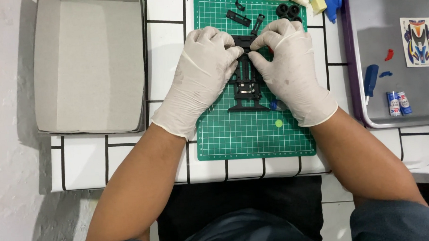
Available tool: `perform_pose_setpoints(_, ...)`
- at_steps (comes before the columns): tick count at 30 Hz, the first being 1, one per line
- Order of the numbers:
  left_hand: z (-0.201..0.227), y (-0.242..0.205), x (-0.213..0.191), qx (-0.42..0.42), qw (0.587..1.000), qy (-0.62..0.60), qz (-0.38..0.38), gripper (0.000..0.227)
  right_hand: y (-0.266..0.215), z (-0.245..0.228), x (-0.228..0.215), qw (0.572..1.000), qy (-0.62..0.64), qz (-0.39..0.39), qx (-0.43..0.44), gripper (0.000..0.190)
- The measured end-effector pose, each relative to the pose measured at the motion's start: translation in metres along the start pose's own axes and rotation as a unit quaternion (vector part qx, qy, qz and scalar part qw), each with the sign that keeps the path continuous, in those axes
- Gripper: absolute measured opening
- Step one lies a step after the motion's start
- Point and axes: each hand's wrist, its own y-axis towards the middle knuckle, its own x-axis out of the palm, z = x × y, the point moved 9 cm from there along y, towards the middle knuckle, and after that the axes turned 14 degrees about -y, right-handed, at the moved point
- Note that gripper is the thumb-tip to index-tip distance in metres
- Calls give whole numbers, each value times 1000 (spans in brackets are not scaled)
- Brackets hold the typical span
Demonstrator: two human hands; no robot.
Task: The person assembles a model vehicle on a green cutting mat, handling black and red plastic parts. They apply glue to a small component and attach it to the main chassis, then insert a battery pack into the assembly. The person uses a screwdriver to tighten screws on the battery compartment.
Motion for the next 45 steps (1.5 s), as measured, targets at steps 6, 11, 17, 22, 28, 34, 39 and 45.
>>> perform_pose_setpoints(6, -4, -2, 5, -11, 1000, -1, -17, 14, -1, -2, -1, 1000, 0, 16, -11, 16)
perform_pose_setpoints(11, -4, -2, 6, -9, 1000, -12, -12, 14, 0, -3, -4, 1000, 14, 8, -7, 15)
perform_pose_setpoints(17, -3, -1, 5, -7, 1000, -7, -4, 10, 1, -6, -10, 999, 36, -10, 2, 15)
perform_pose_setpoints(22, -4, -1, 5, -13, 1000, -24, -3, 11, 1, -3, -6, 999, 32, -3, -8, 17)
perform_pose_setpoints(28, 3, 1, -3, -11, 1000, 6, -3, 4, 2, -13, -23, 999, 41, 23, -14, 16)
perform_pose_setpoints(34, 0, 5, -8, -8, 999, -29, 25, 11, 10, -12, -35, 997, -4, 70, -26, 21)
perform_pose_setpoints(39, -14, 8, -16, -52, 996, 34, 60, 16, 27, -11, -27, 989, -38, 95, -106, 21)
perform_pose_setpoints(45, -26, 6, -23, -86, 992, 30, 88, 17, 55, 10, 28, 987, -139, -4, -73, 17)
